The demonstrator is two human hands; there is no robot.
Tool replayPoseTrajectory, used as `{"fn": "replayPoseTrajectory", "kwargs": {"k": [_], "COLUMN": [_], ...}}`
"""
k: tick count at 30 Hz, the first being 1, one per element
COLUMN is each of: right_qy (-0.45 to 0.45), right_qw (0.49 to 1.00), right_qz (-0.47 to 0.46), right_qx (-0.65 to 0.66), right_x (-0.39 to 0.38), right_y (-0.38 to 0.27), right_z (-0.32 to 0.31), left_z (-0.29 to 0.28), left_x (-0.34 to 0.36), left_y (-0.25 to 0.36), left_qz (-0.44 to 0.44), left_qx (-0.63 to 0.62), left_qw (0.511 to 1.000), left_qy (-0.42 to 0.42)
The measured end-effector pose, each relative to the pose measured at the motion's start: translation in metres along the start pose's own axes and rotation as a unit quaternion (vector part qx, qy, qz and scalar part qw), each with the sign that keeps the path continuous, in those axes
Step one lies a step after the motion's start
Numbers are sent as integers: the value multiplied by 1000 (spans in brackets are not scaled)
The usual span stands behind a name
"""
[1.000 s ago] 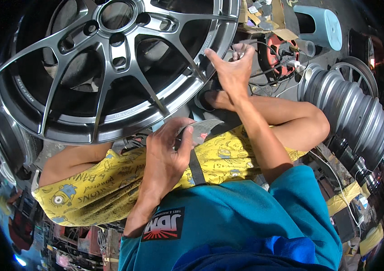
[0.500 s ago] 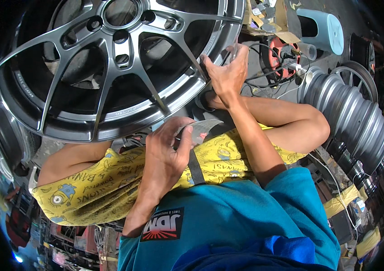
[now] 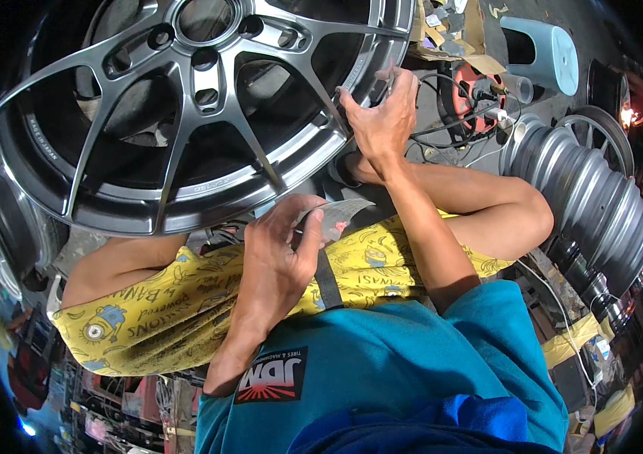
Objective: The person applies a red compound to a scratch on the rim of a car wheel and then sands the area with a piece of sandpaper.
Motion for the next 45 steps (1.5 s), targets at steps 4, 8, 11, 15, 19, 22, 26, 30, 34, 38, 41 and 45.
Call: {"fn": "replayPoseTrajectory", "kwargs": {"k": [4, 8, 11, 15, 19, 22, 26, 30, 34, 38, 41, 45], "right_qy": [0, 14, 33, 32, 5, 11, -6, -8, -2, 29, 39, -134], "right_qw": [1000, 1000, 998, 998, 999, 1000, 1000, 999, 998, 998, 995, 973], "right_qz": [-15, 0, 54, 43, 21, -12, -21, -36, -47, -50, -5, 40], "right_qx": [-6, -8, 32, 30, 29, 9, -22, -38, -32, 11, 92, 185], "right_x": [0, 5, 13, 15, 9, 7, 7, 6, 8, 14, 18, -1], "right_y": [1, -3, 4, 17, 11, 3, 0, 2, 0, -3, 4, -13], "right_z": [2, 2, -5, -18, -19, -13, -10, -6, -6, -10, -26, -65], "left_z": [1, 0, 0, 5, 1, 0, 0, 4, 5, 4, 7, -2], "left_x": [0, 1, 1, 1, 2, 2, 1, 1, 1, 0, -2, -12], "left_y": [-1, -3, -4, -11, -4, -5, -6, -6, -10, -12, -7, 5], "left_qz": [13, 15, 17, 38, 12, 6, 5, 20, 45, 46, 45, 122], "left_qx": [1, 27, 19, -27, 16, 27, 19, -30, -30, -44, -72, 10], "left_qw": [1000, 1000, 1000, 998, 1000, 1000, 1000, 999, 997, 997, 996, 991], "left_qy": [-2, -4, 13, 47, -12, -9, -3, 31, 47, 51, 32, -46]}}
Point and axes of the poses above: each hand's wrist, its own x-axis towards the middle knuckle, its own z-axis out of the palm, y = z × x, the point moved 2 cm from there along x, towards the middle knuckle, and after that the axes turned 6 degrees about -x, right-handed, at the moved point
